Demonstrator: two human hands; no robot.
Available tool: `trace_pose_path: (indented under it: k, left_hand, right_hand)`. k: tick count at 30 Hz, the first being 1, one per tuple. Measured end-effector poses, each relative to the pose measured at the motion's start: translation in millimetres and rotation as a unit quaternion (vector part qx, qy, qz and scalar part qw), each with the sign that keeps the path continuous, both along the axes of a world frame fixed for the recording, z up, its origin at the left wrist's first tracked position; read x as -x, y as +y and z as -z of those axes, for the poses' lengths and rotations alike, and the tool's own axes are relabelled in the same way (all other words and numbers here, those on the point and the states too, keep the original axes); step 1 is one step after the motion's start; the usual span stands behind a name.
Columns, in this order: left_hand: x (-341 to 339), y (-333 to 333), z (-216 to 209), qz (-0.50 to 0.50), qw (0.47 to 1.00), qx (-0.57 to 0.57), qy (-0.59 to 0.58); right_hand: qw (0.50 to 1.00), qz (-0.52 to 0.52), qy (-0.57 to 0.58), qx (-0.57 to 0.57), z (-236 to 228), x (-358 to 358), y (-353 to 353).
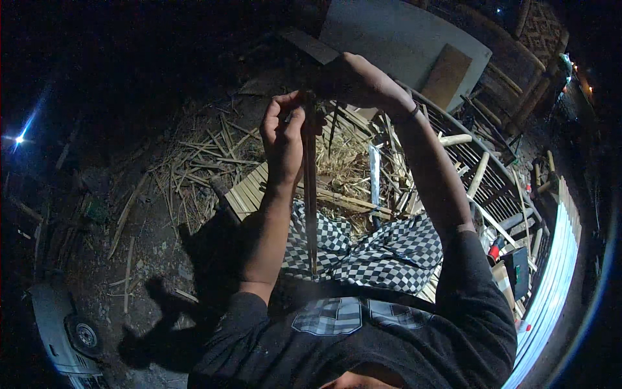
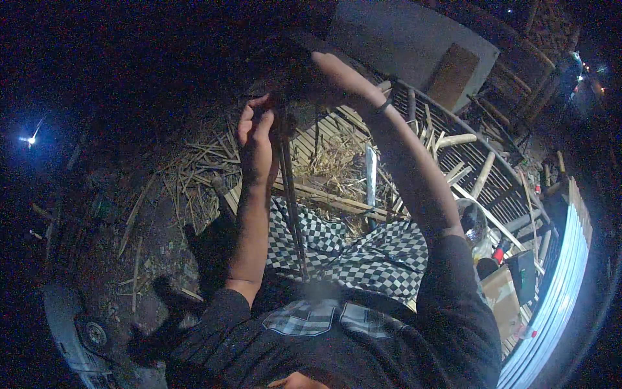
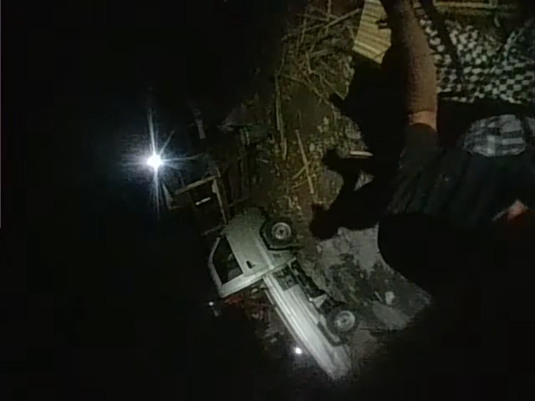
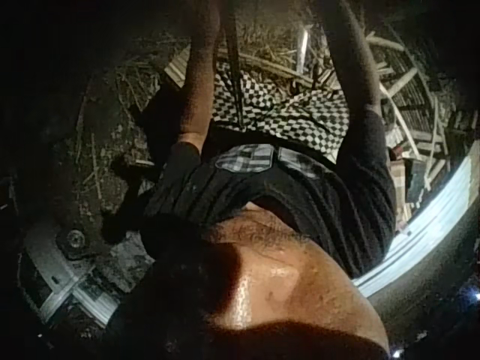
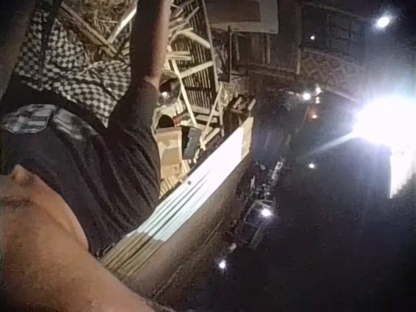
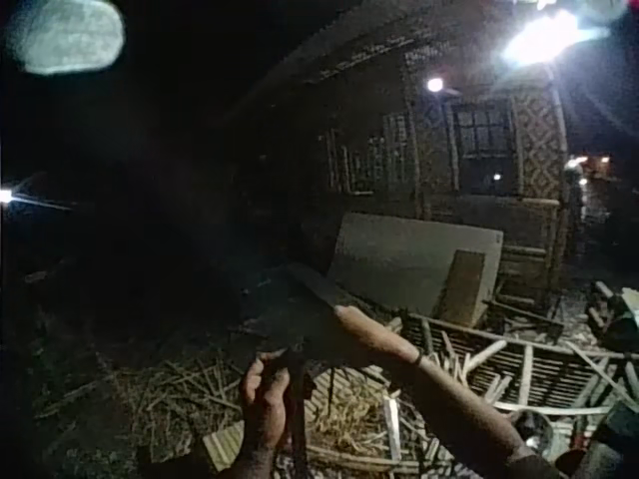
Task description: The person ties bamboo sticks together with thin strips and uses a small knife to trim the edges of the bamboo.
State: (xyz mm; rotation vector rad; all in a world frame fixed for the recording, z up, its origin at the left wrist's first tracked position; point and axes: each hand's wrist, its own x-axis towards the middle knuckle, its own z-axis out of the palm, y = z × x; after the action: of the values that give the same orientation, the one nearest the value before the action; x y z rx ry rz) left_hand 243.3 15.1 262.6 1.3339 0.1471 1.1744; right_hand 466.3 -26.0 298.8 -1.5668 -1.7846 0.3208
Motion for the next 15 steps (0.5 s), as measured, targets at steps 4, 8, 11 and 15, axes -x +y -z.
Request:
trace_pose_path:
  k: [4,8,11,15]
  left_hand:
    - [3.8,0.4,5.9,-0.009,0.999,0.042,0.018]
    - [1.1,-8.3,1.0,-0.003,1.000,0.004,-0.022]
    - [-1.5,-2.7,-3.5,-0.022,0.998,-0.049,-0.026]
    - [0.7,4.8,-1.9,-0.006,0.998,-0.058,-0.028]
  right_hand:
    - [0.937,-0.195,0.288,-0.022,-17.6,25.4,-19.7]
    - [0.946,-0.095,0.303,-0.065,-14.8,33.5,-25.9]
    - [0.938,-0.097,0.326,-0.060,-5.4,13.6,-20.6]
    - [0.974,-0.090,0.199,-0.062,7.7,7.6,-18.6]
